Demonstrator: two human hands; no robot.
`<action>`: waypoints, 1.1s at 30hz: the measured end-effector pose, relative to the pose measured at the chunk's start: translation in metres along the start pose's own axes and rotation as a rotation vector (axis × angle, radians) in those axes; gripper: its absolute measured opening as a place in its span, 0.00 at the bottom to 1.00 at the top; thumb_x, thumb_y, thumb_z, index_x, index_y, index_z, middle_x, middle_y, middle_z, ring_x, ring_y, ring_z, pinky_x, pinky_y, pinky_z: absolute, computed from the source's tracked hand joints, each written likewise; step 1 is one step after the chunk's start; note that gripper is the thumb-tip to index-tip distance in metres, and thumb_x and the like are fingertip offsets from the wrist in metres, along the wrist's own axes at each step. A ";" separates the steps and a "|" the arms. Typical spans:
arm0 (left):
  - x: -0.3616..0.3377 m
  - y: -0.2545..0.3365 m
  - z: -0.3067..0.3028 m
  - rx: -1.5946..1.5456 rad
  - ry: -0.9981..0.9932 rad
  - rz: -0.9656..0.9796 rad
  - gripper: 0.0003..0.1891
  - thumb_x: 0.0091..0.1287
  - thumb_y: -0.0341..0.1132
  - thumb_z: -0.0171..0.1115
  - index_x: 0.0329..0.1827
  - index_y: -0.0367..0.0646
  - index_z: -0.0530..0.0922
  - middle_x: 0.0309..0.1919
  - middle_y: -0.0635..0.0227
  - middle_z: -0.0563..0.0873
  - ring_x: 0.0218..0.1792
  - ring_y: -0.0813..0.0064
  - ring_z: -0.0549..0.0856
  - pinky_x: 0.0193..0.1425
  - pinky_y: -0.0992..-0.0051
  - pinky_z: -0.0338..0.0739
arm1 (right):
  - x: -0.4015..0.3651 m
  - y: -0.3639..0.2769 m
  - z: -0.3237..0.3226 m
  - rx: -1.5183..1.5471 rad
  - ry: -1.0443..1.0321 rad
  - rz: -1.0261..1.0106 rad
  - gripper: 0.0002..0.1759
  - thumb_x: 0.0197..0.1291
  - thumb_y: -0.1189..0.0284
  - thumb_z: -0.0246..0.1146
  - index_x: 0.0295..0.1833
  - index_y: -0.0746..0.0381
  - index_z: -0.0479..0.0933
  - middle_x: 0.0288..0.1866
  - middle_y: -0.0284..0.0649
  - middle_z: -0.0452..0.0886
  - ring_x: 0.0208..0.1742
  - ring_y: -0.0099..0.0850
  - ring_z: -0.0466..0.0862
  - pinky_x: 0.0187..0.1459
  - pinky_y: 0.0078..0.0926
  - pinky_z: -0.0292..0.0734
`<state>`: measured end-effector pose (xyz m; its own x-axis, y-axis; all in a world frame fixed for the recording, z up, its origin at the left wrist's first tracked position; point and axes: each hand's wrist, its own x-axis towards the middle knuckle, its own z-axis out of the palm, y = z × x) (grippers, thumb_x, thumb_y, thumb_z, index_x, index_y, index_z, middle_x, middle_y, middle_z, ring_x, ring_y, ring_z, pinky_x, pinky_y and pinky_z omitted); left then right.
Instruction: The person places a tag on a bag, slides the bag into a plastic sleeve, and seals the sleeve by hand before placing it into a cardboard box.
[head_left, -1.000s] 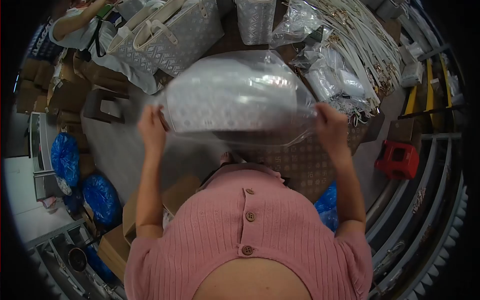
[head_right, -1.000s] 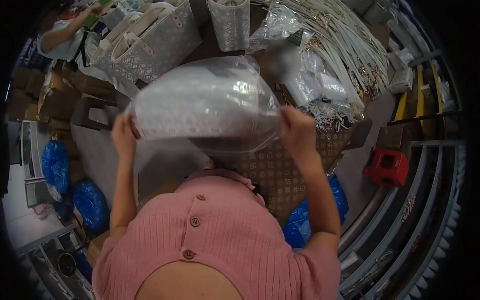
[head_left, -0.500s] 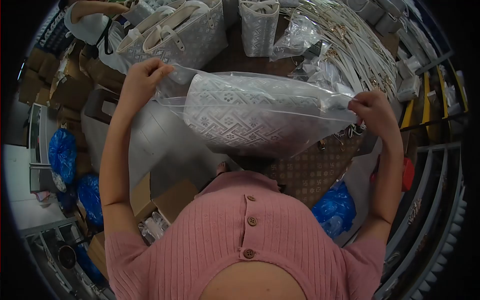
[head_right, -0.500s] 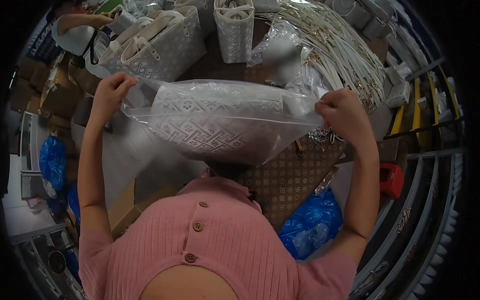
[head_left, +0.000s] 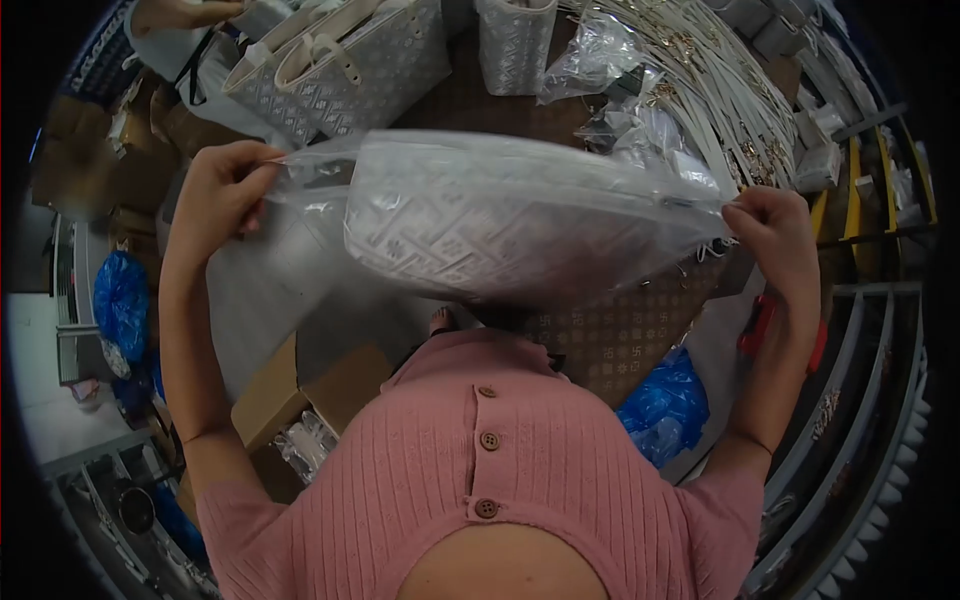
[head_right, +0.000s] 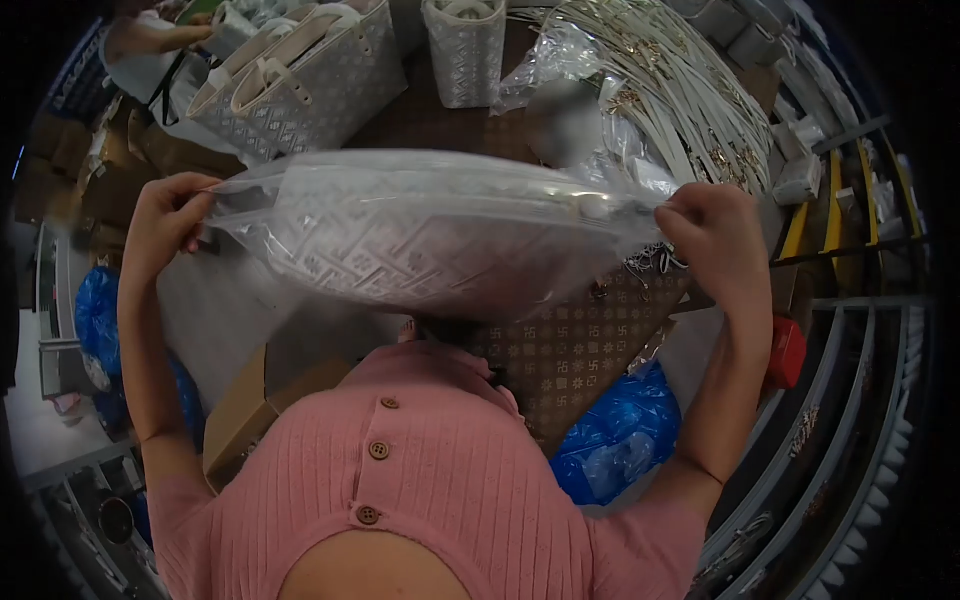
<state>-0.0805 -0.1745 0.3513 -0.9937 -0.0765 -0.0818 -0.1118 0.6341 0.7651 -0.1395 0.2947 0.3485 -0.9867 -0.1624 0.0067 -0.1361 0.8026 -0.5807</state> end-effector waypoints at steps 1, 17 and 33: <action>-0.004 0.005 0.001 0.025 0.000 -0.003 0.08 0.61 0.28 0.56 0.37 0.31 0.79 0.14 0.76 0.74 0.12 0.90 0.71 0.14 0.88 0.63 | -0.003 -0.004 0.002 -0.026 -0.038 -0.022 0.09 0.48 0.74 0.61 0.27 0.71 0.78 0.14 0.36 0.73 0.17 0.19 0.72 0.20 0.21 0.65; 0.005 0.003 0.007 0.081 -0.130 -0.106 0.07 0.62 0.28 0.58 0.39 0.34 0.80 0.15 0.76 0.75 0.12 0.91 0.70 0.14 0.89 0.62 | 0.002 0.046 0.031 0.329 -0.011 -0.642 0.11 0.47 0.82 0.67 0.39 0.62 0.80 0.33 0.35 0.80 0.33 0.28 0.80 0.36 0.23 0.76; -0.013 0.159 0.057 0.462 -0.147 0.623 0.23 0.48 0.33 0.68 0.49 0.36 0.77 0.46 0.59 0.80 0.48 0.67 0.78 0.53 0.72 0.69 | -0.036 0.038 0.061 0.495 0.264 -0.854 0.06 0.46 0.82 0.64 0.30 0.64 0.74 0.29 0.37 0.76 0.32 0.34 0.76 0.34 0.27 0.71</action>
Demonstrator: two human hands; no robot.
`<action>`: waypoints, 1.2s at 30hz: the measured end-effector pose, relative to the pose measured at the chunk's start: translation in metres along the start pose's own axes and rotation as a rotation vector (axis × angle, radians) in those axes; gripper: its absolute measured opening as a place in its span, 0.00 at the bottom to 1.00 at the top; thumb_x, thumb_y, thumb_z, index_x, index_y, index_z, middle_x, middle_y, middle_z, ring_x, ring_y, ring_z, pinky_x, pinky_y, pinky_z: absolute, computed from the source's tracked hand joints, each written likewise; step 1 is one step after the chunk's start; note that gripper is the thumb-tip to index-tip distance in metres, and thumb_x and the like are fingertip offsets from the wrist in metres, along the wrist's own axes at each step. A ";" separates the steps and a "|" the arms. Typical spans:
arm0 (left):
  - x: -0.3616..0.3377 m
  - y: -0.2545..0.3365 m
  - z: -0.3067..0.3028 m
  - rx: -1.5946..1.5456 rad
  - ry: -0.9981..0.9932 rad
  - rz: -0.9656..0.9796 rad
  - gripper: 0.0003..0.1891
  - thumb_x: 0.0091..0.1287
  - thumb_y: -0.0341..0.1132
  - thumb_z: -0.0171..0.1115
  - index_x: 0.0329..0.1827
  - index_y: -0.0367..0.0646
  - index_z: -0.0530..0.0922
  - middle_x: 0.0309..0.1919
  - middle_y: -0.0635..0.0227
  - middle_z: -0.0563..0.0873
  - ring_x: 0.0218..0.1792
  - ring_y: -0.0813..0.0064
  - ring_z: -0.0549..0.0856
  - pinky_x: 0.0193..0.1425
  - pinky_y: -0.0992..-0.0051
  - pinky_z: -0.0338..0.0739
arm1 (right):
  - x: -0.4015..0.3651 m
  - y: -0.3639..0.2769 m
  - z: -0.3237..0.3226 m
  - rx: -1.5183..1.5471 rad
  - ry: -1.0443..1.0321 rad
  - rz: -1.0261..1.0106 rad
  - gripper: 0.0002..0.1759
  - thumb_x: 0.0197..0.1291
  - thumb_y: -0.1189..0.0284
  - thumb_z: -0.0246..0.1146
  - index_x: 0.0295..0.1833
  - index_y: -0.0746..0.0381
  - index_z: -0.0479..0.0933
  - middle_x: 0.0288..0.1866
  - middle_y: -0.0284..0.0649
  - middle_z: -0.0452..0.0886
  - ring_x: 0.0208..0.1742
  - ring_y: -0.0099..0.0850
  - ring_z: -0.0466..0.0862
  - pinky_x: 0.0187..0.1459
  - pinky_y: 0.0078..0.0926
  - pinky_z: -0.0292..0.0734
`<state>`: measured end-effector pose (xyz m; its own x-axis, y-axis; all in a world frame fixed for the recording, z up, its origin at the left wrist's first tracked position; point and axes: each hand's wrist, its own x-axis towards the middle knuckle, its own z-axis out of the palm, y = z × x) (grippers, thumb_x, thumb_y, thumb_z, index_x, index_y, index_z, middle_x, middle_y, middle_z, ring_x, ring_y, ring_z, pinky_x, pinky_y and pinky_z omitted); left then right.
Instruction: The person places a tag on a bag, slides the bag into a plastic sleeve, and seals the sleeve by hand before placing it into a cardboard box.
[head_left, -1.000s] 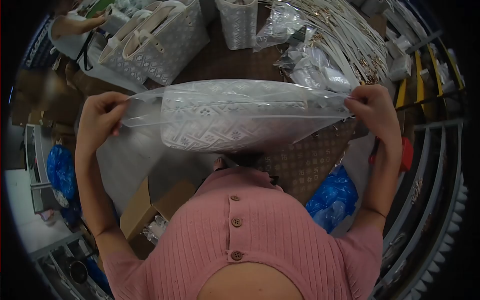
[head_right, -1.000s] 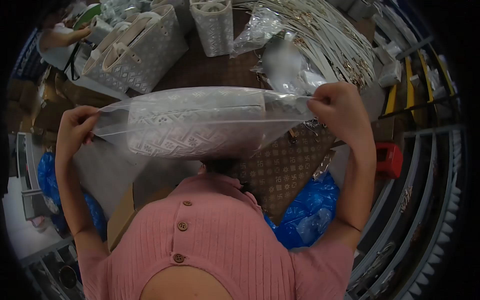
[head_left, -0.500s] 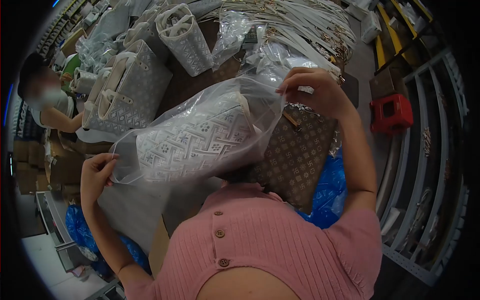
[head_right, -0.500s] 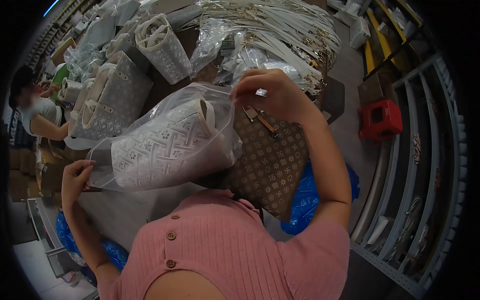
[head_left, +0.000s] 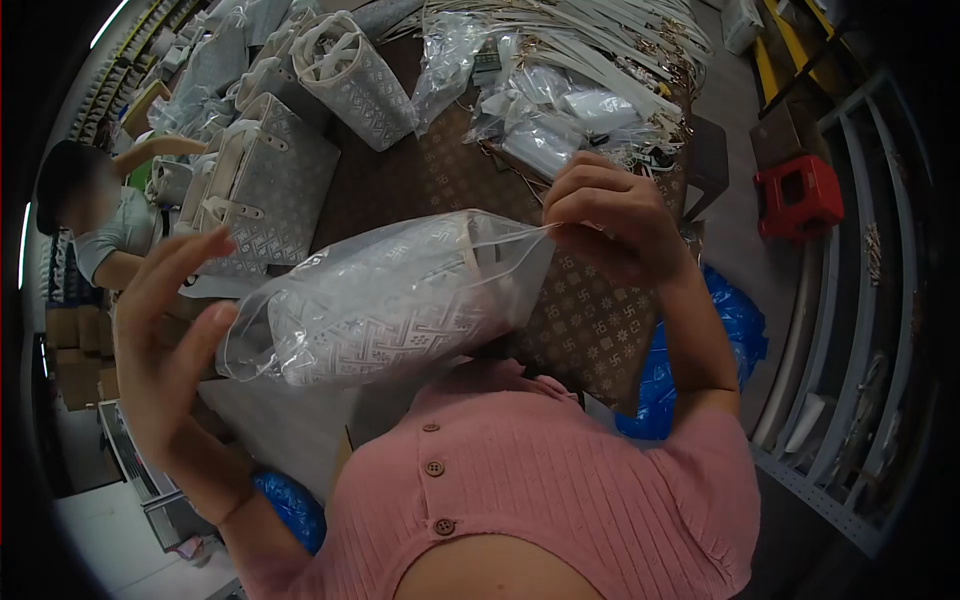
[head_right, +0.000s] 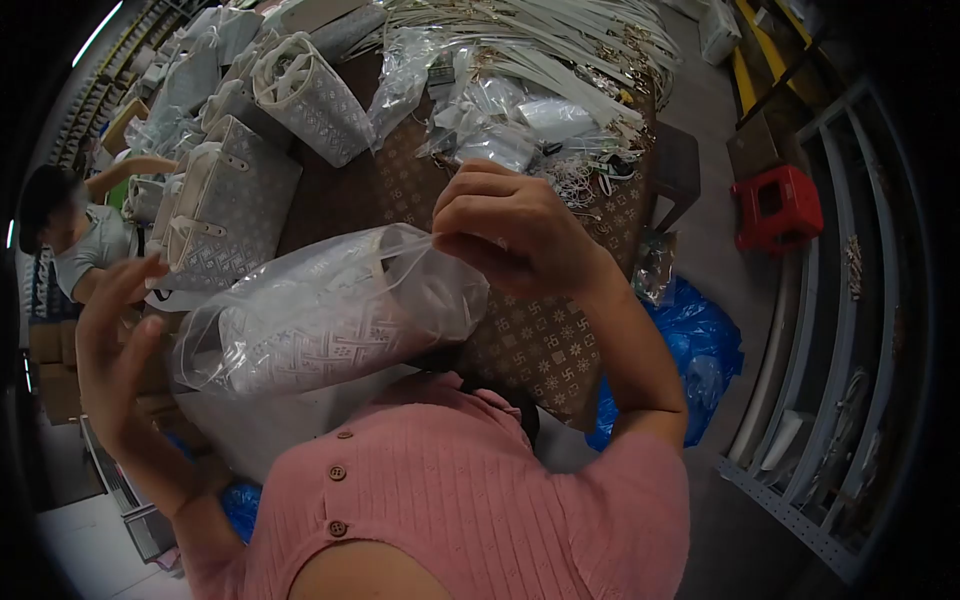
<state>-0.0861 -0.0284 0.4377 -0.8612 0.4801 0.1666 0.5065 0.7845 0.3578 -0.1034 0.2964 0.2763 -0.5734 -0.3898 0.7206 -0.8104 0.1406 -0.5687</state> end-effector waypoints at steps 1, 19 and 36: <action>0.018 0.026 0.011 -0.134 -0.015 0.074 0.22 0.48 0.33 0.68 0.48 0.36 0.78 0.46 0.61 0.80 0.49 0.68 0.77 0.54 0.73 0.68 | -0.002 0.000 -0.001 -0.030 0.014 0.003 0.06 0.46 0.81 0.64 0.30 0.64 0.74 0.29 0.37 0.76 0.32 0.35 0.76 0.34 0.28 0.71; 0.094 0.073 0.126 -0.296 -0.398 0.416 0.04 0.48 0.25 0.66 0.28 0.37 0.82 0.25 0.65 0.80 0.24 0.72 0.79 0.28 0.77 0.71 | -0.025 -0.022 0.006 -0.259 0.165 -0.022 0.07 0.47 0.77 0.65 0.33 0.64 0.75 0.29 0.38 0.75 0.30 0.36 0.75 0.32 0.29 0.72; 0.061 0.017 0.129 -0.415 -0.276 0.327 0.10 0.45 0.22 0.67 0.32 0.40 0.84 0.26 0.65 0.81 0.26 0.74 0.79 0.29 0.77 0.72 | -0.034 -0.038 0.007 -0.358 0.181 0.027 0.05 0.47 0.78 0.64 0.32 0.63 0.75 0.29 0.37 0.75 0.29 0.35 0.75 0.31 0.28 0.72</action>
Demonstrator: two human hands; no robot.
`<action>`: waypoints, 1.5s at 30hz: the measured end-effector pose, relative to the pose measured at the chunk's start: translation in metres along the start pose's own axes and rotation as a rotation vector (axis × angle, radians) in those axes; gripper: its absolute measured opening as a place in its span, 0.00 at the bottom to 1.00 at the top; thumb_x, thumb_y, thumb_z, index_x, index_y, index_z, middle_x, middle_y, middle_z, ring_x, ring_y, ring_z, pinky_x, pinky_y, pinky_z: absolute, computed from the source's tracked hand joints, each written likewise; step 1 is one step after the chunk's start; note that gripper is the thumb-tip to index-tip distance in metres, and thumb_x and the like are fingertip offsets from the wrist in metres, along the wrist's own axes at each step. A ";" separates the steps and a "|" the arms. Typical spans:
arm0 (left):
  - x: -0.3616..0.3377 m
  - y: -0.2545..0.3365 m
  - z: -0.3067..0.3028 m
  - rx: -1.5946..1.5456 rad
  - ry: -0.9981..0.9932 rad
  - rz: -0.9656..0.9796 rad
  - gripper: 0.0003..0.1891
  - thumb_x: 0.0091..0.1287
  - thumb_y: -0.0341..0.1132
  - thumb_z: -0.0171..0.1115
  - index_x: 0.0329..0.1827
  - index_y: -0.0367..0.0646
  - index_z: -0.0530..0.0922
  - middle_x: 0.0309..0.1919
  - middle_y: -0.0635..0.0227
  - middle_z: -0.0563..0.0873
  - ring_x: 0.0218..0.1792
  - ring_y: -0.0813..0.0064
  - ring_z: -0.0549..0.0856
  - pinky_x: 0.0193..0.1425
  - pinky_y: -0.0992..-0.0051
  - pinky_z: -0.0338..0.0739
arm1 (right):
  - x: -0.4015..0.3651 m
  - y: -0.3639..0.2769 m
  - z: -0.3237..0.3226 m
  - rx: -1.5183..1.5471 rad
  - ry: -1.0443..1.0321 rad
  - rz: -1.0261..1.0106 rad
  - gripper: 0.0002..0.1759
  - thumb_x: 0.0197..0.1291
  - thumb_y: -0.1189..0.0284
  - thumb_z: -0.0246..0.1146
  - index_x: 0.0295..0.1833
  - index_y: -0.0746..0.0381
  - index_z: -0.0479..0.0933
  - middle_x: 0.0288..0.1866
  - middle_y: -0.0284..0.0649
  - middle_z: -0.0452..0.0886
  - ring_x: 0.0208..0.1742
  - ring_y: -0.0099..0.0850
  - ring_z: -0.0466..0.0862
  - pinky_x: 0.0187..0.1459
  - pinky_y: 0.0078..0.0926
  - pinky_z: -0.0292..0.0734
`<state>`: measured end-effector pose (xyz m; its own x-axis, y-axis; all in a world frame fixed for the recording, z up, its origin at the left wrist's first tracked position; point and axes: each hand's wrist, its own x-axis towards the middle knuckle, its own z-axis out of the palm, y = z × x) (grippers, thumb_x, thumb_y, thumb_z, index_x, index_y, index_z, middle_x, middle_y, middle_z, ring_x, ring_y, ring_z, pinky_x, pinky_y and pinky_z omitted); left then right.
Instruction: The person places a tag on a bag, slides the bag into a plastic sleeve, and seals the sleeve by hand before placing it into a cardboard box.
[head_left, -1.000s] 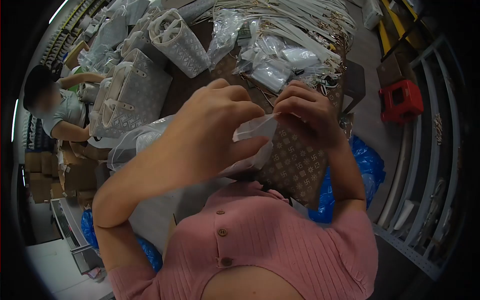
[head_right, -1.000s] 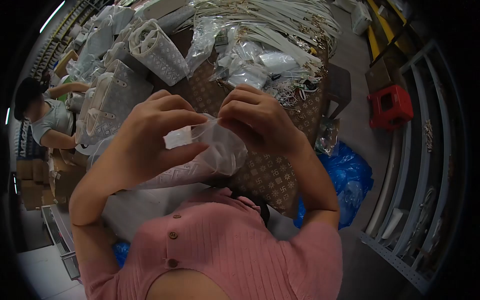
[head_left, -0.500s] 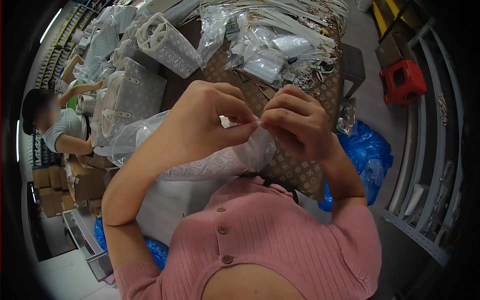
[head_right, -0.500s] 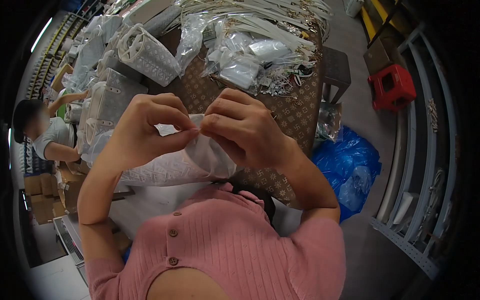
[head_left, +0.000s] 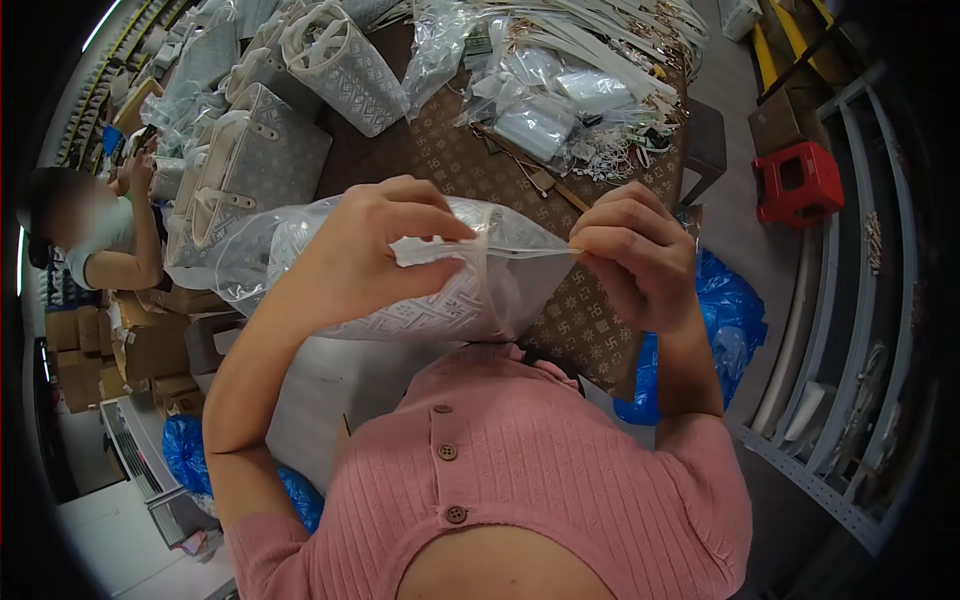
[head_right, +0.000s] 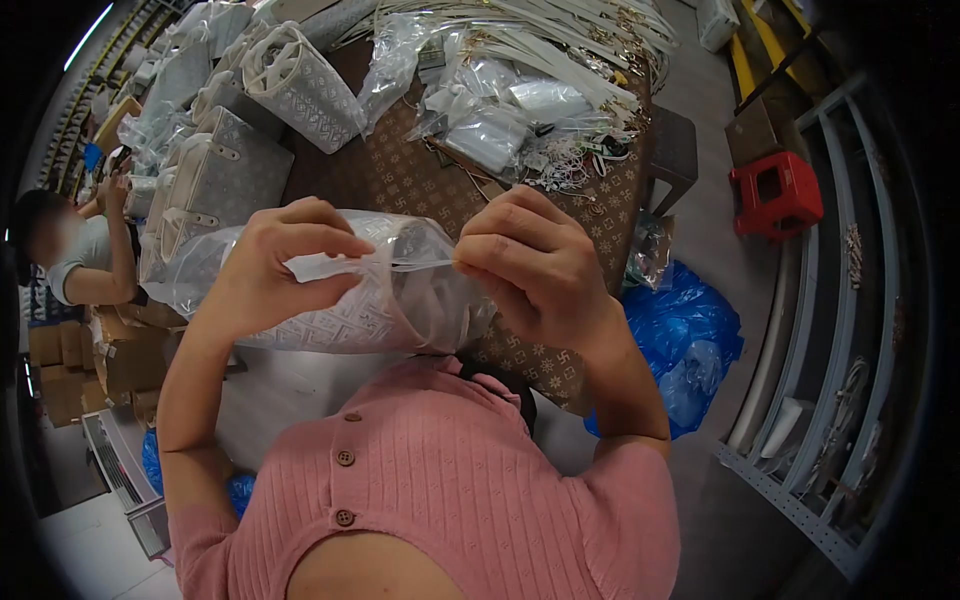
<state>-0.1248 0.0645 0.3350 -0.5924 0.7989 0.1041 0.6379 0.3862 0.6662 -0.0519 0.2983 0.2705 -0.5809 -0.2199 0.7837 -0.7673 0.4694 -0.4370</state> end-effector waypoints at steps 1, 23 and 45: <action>0.006 0.007 0.005 0.019 0.033 0.108 0.09 0.44 0.22 0.67 0.31 0.40 0.84 0.26 0.65 0.81 0.26 0.72 0.79 0.29 0.76 0.72 | 0.002 -0.003 0.001 -0.004 -0.014 -0.004 0.06 0.46 0.78 0.64 0.32 0.63 0.75 0.29 0.37 0.75 0.29 0.36 0.75 0.31 0.28 0.72; -0.016 -0.020 0.011 -0.004 0.091 0.118 0.09 0.42 0.20 0.66 0.28 0.38 0.83 0.24 0.66 0.81 0.28 0.72 0.79 0.27 0.77 0.73 | -0.013 -0.019 0.007 -0.157 0.059 0.053 0.09 0.41 0.81 0.63 0.32 0.62 0.75 0.31 0.37 0.76 0.32 0.37 0.76 0.34 0.28 0.73; -0.085 -0.042 -0.016 0.314 0.219 0.199 0.11 0.42 0.23 0.67 0.32 0.39 0.79 0.27 0.66 0.78 0.29 0.66 0.78 0.33 0.72 0.74 | 0.042 -0.041 0.007 -0.384 -0.440 -0.081 0.11 0.34 0.70 0.68 0.21 0.58 0.71 0.18 0.31 0.63 0.24 0.30 0.69 0.26 0.26 0.65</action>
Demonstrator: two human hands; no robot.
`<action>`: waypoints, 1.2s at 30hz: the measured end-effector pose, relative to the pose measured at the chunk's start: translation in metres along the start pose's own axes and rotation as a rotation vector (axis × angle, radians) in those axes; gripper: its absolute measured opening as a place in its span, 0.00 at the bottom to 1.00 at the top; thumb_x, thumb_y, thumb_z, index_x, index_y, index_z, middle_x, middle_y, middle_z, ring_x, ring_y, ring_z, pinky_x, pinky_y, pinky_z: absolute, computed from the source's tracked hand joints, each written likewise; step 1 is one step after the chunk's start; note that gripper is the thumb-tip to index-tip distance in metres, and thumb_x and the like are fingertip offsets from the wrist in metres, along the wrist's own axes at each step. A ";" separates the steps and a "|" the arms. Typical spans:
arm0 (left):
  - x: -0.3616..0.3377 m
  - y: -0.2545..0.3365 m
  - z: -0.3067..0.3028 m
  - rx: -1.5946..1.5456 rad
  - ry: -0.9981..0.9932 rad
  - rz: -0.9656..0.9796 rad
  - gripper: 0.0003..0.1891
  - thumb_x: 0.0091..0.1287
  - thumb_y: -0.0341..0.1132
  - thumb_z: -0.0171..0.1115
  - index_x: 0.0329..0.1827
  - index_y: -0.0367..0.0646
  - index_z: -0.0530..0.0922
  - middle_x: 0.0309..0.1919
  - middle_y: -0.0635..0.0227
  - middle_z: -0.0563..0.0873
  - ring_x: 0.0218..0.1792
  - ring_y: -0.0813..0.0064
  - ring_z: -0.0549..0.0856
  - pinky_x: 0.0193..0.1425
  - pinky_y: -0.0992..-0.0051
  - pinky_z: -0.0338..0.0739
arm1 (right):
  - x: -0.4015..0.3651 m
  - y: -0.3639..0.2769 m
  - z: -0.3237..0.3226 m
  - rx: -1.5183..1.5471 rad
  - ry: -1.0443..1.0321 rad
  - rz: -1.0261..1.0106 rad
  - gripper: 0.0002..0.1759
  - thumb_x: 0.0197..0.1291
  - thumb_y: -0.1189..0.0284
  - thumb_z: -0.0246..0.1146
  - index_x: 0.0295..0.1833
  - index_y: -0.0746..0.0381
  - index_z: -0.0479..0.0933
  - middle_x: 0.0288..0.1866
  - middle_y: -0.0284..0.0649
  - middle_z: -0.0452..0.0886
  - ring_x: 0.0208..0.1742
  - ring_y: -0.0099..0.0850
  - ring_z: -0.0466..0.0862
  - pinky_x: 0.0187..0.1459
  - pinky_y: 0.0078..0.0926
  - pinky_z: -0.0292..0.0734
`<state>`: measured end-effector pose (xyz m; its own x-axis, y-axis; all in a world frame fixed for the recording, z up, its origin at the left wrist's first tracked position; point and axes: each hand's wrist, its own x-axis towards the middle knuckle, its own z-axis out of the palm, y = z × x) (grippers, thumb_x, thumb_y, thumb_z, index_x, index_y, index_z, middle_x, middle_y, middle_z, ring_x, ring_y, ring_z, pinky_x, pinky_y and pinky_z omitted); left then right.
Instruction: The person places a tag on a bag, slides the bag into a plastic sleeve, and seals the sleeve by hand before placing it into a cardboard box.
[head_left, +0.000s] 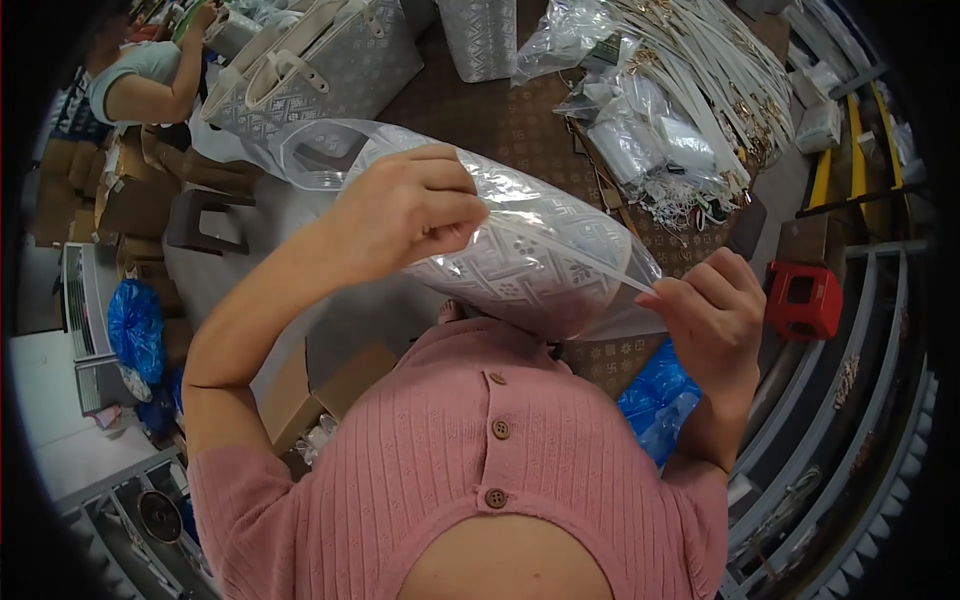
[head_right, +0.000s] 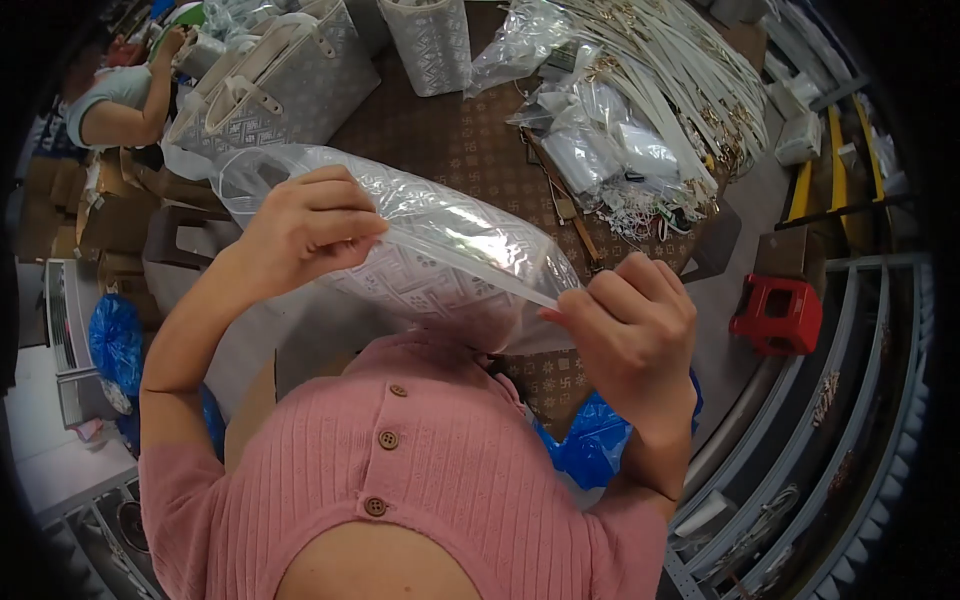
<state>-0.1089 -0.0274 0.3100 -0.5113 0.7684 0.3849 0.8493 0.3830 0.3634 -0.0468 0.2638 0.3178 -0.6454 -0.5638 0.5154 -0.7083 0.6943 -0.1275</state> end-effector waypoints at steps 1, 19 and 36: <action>-0.006 -0.003 -0.004 0.016 0.020 -0.015 0.11 0.42 0.23 0.67 0.31 0.39 0.79 0.27 0.66 0.78 0.29 0.67 0.78 0.32 0.72 0.74 | -0.002 0.002 0.000 0.009 0.012 0.021 0.11 0.33 0.70 0.69 0.22 0.58 0.72 0.17 0.32 0.64 0.24 0.31 0.69 0.25 0.26 0.64; -0.052 -0.002 -0.035 0.122 0.006 -0.153 0.12 0.44 0.26 0.68 0.34 0.38 0.79 0.30 0.65 0.78 0.33 0.66 0.77 0.36 0.72 0.74 | -0.024 0.050 -0.032 0.419 -0.225 0.203 0.11 0.35 0.70 0.69 0.25 0.65 0.79 0.17 0.34 0.69 0.20 0.29 0.64 0.25 0.25 0.56; 0.000 -0.025 0.006 -0.295 -0.016 0.012 0.05 0.49 0.30 0.63 0.24 0.37 0.80 0.22 0.61 0.78 0.31 0.63 0.78 0.34 0.68 0.74 | -0.039 0.040 -0.036 0.347 -0.156 0.258 0.11 0.37 0.70 0.70 0.27 0.65 0.80 0.18 0.34 0.70 0.22 0.28 0.65 0.25 0.24 0.59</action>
<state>-0.1290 -0.0336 0.2958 -0.4971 0.7811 0.3779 0.7790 0.2099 0.5909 -0.0395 0.3296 0.3234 -0.8296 -0.4712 0.2995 -0.5557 0.6449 -0.5247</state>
